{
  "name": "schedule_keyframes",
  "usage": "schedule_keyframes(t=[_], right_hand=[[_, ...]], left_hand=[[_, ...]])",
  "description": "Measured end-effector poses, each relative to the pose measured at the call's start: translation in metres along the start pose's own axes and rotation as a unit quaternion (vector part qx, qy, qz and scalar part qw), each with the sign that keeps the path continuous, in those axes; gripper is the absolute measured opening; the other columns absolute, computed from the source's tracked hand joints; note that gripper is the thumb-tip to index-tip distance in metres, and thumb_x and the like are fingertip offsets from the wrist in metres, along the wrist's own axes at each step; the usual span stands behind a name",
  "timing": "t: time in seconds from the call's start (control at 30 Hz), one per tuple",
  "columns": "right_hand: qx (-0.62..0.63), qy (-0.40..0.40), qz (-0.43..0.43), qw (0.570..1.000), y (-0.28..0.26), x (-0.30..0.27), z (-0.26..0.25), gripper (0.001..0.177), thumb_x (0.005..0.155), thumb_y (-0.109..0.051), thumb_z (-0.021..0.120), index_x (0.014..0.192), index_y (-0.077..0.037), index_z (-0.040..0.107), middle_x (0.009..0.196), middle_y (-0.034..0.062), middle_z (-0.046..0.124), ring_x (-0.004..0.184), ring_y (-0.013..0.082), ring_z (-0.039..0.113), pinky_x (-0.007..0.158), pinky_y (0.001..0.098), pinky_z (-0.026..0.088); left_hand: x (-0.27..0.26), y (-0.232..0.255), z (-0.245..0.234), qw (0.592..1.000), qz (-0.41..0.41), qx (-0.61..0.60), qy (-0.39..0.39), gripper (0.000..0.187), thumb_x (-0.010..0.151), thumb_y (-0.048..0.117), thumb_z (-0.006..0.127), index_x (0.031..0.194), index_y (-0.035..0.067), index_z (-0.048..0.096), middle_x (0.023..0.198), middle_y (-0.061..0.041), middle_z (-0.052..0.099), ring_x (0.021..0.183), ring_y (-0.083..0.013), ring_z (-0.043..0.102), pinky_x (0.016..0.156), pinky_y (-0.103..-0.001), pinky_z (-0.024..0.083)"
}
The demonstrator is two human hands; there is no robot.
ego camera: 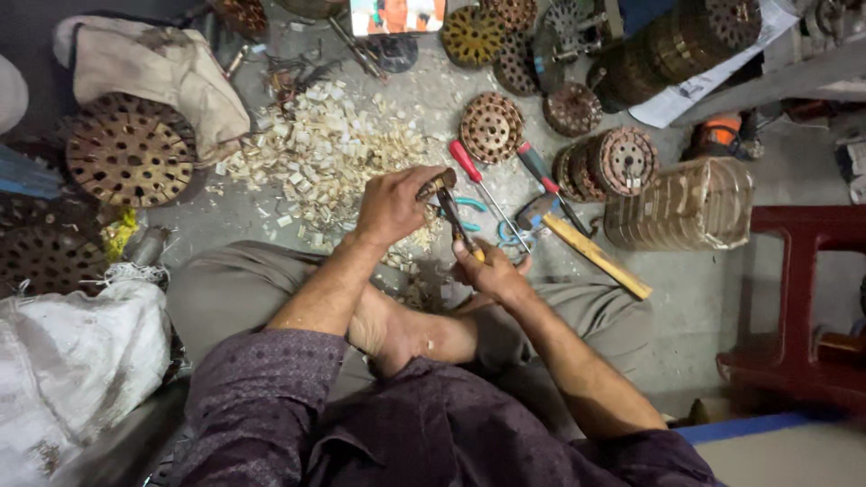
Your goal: The person sits on the floor and uses pliers to pull and adjust copper windings on a circular electrical stator. They rotate the stator to access different sections and continue manipulating the windings with the pliers.
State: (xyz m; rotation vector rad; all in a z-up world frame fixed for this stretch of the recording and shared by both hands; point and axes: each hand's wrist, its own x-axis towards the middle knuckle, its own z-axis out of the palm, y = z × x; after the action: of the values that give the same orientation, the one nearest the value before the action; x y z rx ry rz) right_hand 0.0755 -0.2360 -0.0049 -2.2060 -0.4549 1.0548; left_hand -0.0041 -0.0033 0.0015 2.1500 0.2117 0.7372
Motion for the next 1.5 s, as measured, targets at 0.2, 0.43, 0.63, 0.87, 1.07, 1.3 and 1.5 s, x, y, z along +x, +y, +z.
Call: schedule_keyframes(t=[0.2, 0.43, 0.63, 0.87, 1.07, 1.3, 1.5], right_hand=[[0.223, 0.009, 0.028, 0.974, 0.026, -0.001, 0.007, 0.058, 0.107, -0.052, 0.064, 0.081, -0.002, 0.056, 0.06, -0.0027, 0.047, 0.049, 0.0119, 0.04, 0.047, 0.0327, 0.03], [-0.066, 0.085, 0.027, 0.994, 0.001, -0.013, 0.01, 0.042, 0.098, -0.048, 0.061, 0.104, -0.01, 0.077, 0.072, 0.0027, 0.072, 0.071, 0.0123, 0.066, 0.111, 0.0621, 0.004], [-0.182, 0.084, -0.125, 0.972, 0.008, -0.012, -0.012, 0.032, 0.095, -0.033, 0.069, 0.117, -0.01, 0.073, 0.097, 0.003, 0.078, 0.091, 0.0169, 0.067, 0.094, 0.0577, 0.033], [0.024, -0.002, -0.09, 0.996, 0.007, 0.011, -0.014, 0.044, 0.081, -0.025, 0.081, 0.114, -0.003, 0.062, 0.093, 0.0096, 0.078, 0.083, 0.0166, 0.074, 0.073, 0.0333, 0.059], [0.127, -0.135, 0.079, 0.979, -0.02, -0.012, -0.031, 0.05, 0.101, -0.044, 0.058, 0.135, -0.008, 0.065, 0.124, 0.0153, 0.066, 0.107, 0.0218, 0.055, 0.075, 0.0399, 0.057], [0.116, -0.15, -0.075, 0.979, -0.028, -0.034, -0.033, 0.056, 0.103, -0.041, 0.06, 0.153, -0.02, 0.053, 0.138, 0.0021, 0.064, 0.124, 0.015, 0.053, 0.106, 0.0335, 0.044], [0.145, -0.145, -0.051, 0.977, -0.047, -0.036, -0.044, 0.053, 0.1, -0.037, 0.063, 0.149, -0.02, 0.054, 0.134, 0.0, 0.065, 0.123, 0.0138, 0.056, 0.104, 0.0356, 0.048]], left_hand=[[0.001, 0.0, 0.004, 0.997, -0.069, -0.004, 0.027, 0.033, 0.092, 0.022, 0.083, 0.122, 0.016, 0.072, 0.096, -0.007, 0.079, 0.082, -0.0239, 0.077, 0.072, -0.037, 0.062], [0.004, -0.004, 0.003, 0.985, -0.063, -0.159, 0.015, 0.04, 0.086, 0.012, 0.085, 0.123, 0.011, 0.071, 0.11, -0.009, 0.078, 0.083, -0.0207, 0.078, 0.071, -0.032, 0.062], [0.0, -0.011, 0.01, 0.98, -0.061, -0.186, 0.023, 0.041, 0.092, 0.009, 0.084, 0.131, 0.013, 0.071, 0.128, -0.013, 0.073, 0.111, -0.0182, 0.074, 0.077, -0.025, 0.064], [-0.001, -0.016, 0.007, 0.99, -0.067, -0.122, 0.023, 0.043, 0.088, 0.01, 0.086, 0.128, 0.01, 0.071, 0.127, -0.014, 0.074, 0.114, -0.0224, 0.073, 0.094, -0.033, 0.061], [0.0, -0.019, 0.009, 0.98, -0.125, -0.152, 0.011, 0.042, 0.086, 0.011, 0.085, 0.126, 0.007, 0.072, 0.125, -0.013, 0.075, 0.116, -0.0224, 0.073, 0.103, -0.033, 0.056], [0.0, -0.021, 0.011, 0.992, -0.053, -0.112, 0.006, 0.039, 0.087, 0.011, 0.087, 0.123, 0.008, 0.073, 0.124, -0.013, 0.075, 0.116, -0.0261, 0.073, 0.104, -0.037, 0.055], [0.0, -0.019, 0.01, 0.995, -0.045, -0.089, -0.007, 0.04, 0.086, 0.012, 0.087, 0.123, 0.011, 0.074, 0.122, -0.01, 0.076, 0.112, -0.0246, 0.075, 0.1, -0.035, 0.057]])
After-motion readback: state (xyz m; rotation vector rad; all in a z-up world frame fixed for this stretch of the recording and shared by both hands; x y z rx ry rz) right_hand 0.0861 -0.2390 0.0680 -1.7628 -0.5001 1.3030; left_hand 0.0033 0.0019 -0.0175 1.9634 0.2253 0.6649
